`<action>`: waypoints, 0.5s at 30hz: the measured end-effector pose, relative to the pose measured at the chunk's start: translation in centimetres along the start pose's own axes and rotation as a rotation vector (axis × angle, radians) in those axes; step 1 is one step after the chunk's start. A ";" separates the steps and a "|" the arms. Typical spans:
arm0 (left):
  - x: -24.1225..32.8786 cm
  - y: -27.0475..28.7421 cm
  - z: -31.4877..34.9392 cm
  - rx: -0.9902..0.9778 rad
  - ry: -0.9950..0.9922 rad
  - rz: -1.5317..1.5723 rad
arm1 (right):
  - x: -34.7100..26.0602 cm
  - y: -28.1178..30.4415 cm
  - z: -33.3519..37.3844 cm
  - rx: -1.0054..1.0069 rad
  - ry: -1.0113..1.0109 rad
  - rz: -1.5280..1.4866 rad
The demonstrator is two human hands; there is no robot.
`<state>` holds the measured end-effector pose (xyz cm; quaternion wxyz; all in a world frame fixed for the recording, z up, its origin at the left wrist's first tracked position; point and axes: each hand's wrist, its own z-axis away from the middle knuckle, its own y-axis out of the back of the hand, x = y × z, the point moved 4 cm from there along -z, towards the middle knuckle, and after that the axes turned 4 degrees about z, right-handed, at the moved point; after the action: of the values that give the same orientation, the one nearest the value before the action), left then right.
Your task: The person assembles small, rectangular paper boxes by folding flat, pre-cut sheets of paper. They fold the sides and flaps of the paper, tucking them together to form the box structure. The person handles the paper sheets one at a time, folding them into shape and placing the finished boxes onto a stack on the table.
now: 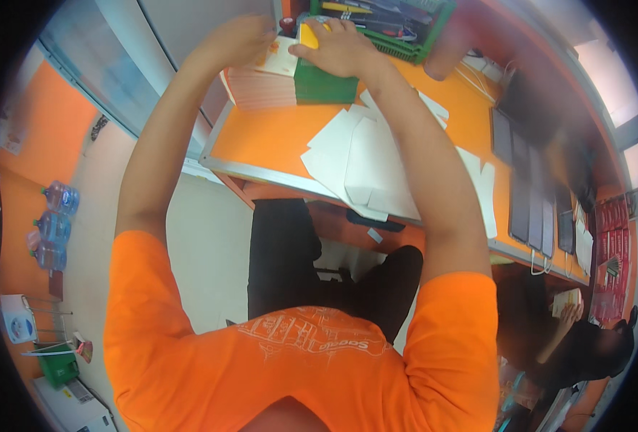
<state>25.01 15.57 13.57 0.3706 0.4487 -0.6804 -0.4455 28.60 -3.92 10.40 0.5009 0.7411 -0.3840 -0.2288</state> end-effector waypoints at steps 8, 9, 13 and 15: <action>-0.1 -8.0 -1.5 0.012 -0.035 -0.005 | 1.0 2.4 -4.5 -0.246 0.079 -0.319; -0.2 -7.9 -1.1 -0.003 -0.011 0.011 | -0.7 3.1 -3.1 -0.213 0.058 -0.254; 0.5 -8.6 0.2 0.117 -0.011 -0.156 | -1.0 1.9 -2.3 -0.133 -0.027 -0.077; 0.7 -8.1 1.0 0.037 0.089 0.003 | -1.4 0.9 -2.5 -0.147 -0.033 -0.092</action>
<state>26.19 13.56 5.76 0.3928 0.4738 -0.6721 -0.4118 29.24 -1.56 12.18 0.5365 0.7153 -0.3401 -0.2912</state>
